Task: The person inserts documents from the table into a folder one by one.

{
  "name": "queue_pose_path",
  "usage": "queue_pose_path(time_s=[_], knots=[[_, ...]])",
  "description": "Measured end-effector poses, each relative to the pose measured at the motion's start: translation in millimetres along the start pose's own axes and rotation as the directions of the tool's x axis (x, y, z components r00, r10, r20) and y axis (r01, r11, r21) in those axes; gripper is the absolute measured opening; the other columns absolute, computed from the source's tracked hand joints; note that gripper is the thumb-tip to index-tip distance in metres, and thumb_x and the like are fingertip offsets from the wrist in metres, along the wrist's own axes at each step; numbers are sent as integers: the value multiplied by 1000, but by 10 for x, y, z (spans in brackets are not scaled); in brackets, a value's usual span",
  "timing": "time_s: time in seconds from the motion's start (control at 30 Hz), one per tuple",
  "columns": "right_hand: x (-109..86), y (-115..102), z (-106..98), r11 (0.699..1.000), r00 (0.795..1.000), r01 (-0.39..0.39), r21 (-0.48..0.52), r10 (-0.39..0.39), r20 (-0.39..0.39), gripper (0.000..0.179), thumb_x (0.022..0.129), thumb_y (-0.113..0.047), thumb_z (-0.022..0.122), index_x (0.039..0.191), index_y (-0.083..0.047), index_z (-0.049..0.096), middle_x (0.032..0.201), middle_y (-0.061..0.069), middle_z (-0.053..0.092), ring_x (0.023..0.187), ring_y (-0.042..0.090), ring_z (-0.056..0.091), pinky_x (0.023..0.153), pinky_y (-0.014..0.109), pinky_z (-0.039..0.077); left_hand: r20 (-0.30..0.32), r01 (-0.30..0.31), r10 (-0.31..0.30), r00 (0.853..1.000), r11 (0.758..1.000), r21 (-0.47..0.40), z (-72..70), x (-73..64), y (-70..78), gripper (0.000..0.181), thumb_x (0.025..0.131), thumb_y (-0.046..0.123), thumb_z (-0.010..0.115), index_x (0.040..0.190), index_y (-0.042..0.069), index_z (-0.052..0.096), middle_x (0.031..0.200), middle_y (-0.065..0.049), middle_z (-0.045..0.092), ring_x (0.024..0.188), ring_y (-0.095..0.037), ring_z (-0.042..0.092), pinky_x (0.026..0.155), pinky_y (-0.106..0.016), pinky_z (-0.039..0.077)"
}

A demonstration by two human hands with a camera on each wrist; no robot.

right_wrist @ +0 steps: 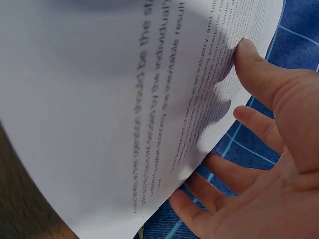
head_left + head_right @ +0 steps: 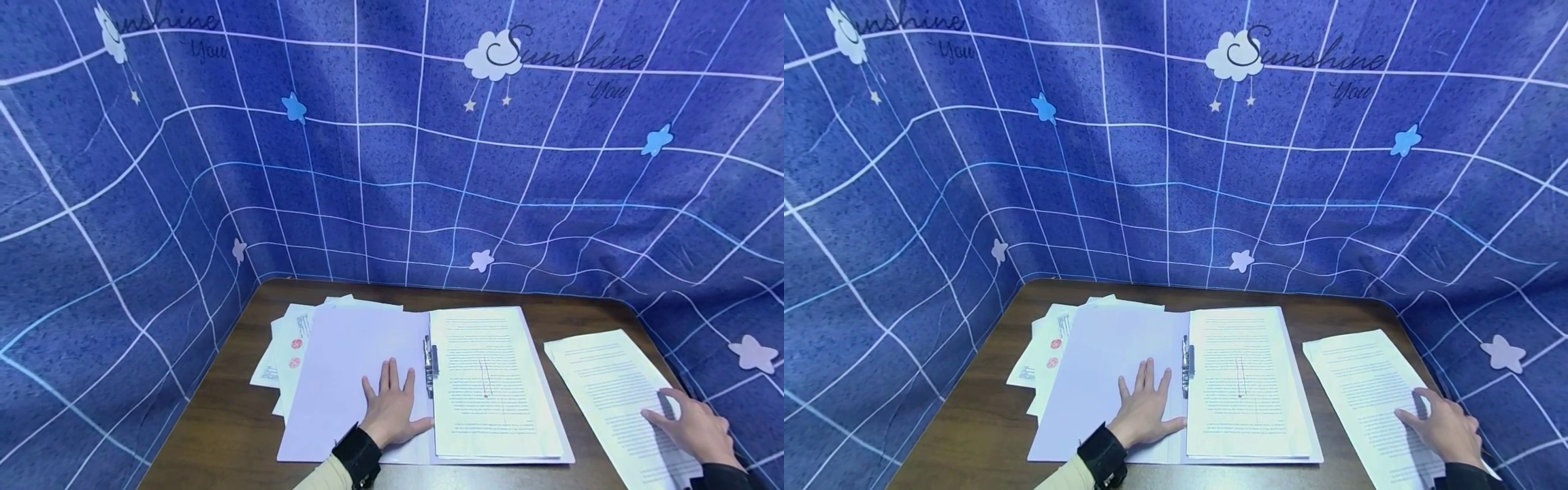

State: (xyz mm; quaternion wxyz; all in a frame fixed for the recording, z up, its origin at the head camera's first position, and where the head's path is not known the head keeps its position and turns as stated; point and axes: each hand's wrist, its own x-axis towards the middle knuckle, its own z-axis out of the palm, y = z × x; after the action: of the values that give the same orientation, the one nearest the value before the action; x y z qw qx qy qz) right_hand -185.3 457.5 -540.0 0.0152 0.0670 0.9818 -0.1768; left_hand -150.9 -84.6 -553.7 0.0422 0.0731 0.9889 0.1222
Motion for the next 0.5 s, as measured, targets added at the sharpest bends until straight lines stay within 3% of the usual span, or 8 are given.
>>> queue_pose_path(time_s=[0.17, 0.27, 0.5], knots=[[31, -17, 9, 993, 992, -120, 12, 120, 47, 95, 79, -61, 81, 136, 5, 44, 129, 51, 33, 109, 78, 32, 83, 81, 33, 3, -1, 1, 1000, 1000, 2, -4, 2, -6, 104, 81, 75, 68, 155, 6, 44, 163, -34, 21, 152, -51, 17, 107, -84, 14], [31, -25, 6, 991, 990, -130, 3, 130, 46, 95, 77, -62, 81, 135, 4, 46, 129, 51, 33, 109, 77, 32, 83, 81, 34, 1, -1, 1, 1000, 1000, 8, -5, 3, -8, 104, 81, 76, 68, 155, 6, 45, 163, -35, 21, 152, -51, 17, 107, -84, 14], [25, -66, -17, 985, 985, -173, 1, 173, 17, 83, 80, -46, 84, 136, 3, 46, 126, 49, 35, 110, 75, 32, 85, 79, 31, -15, -5, 5, 1000, 1000, 16, 0, 2, -11, 104, 80, 76, 68, 154, 7, 46, 162, -35, 23, 151, -51, 19, 106, -84, 15]])
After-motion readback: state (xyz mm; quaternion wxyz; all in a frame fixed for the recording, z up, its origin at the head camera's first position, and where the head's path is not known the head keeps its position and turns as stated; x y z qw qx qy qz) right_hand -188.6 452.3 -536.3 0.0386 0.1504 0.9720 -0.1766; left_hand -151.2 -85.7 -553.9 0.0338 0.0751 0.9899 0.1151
